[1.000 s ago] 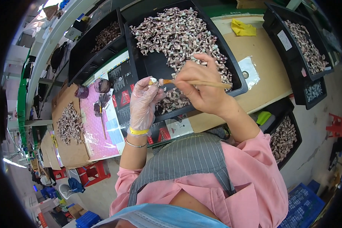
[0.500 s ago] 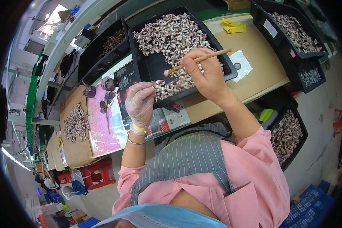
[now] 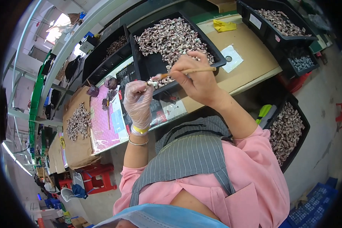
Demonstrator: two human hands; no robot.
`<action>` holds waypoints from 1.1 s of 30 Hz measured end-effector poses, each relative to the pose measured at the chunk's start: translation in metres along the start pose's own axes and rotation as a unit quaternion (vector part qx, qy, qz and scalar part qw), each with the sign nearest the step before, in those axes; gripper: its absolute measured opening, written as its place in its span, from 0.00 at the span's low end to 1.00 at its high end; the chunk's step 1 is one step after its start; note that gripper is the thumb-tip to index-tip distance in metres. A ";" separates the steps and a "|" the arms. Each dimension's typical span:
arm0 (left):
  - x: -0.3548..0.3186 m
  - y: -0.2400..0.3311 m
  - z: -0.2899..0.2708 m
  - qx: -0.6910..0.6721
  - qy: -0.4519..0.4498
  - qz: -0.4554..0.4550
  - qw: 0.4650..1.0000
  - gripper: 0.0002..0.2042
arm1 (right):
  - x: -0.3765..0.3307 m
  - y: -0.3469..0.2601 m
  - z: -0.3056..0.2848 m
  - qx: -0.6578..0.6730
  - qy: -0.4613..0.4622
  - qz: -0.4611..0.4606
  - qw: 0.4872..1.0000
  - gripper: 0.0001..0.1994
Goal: The person applies a liquid coating to small plastic components by hand using a fine brush.
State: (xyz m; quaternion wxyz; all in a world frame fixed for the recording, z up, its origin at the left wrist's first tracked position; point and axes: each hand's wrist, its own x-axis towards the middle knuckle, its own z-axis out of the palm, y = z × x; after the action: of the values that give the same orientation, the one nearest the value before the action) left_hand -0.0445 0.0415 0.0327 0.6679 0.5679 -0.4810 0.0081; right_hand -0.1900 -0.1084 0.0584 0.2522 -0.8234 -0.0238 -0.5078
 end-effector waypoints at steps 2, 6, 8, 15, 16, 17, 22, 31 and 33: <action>-0.001 0.001 -0.002 0.101 -0.005 0.142 0.985 0.11 | -0.003 0.002 -0.007 -0.054 0.003 0.002 0.999 0.05; -0.006 0.007 -0.004 0.113 0.007 0.199 0.973 0.13 | -0.005 -0.011 0.000 0.273 0.075 0.130 0.950 0.08; -0.007 0.009 -0.001 0.093 0.016 0.203 0.975 0.13 | -0.002 -0.019 0.006 0.346 0.067 0.150 0.924 0.08; -0.011 0.009 -0.005 0.084 0.026 0.182 0.979 0.14 | -0.002 -0.014 0.005 0.341 0.041 0.130 0.930 0.06; -0.010 0.008 -0.004 0.058 0.028 0.180 0.982 0.13 | 0.001 -0.016 0.007 0.345 0.050 0.120 0.929 0.07; -0.010 0.009 -0.005 0.059 0.029 0.181 0.981 0.13 | 0.003 -0.018 0.005 0.305 0.004 0.123 0.944 0.06; -0.010 0.016 -0.010 -0.143 0.083 -0.165 0.972 0.07 | 0.006 0.002 0.002 0.088 0.022 0.044 0.995 0.02; -0.004 -0.007 -0.031 -0.364 0.076 -0.375 0.849 0.10 | 0.017 -0.010 0.039 0.009 -0.058 -0.096 0.994 0.04; 0.002 -0.008 -0.032 -0.414 0.076 -0.399 0.815 0.11 | 0.020 -0.005 0.046 0.004 -0.079 -0.095 0.992 0.05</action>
State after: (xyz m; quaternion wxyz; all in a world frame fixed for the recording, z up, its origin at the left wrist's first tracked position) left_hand -0.0188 0.0618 0.0309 0.8190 0.3770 -0.1181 -0.4161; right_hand -0.1444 -0.0881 0.0608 0.2034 -0.8537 -0.1237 -0.4631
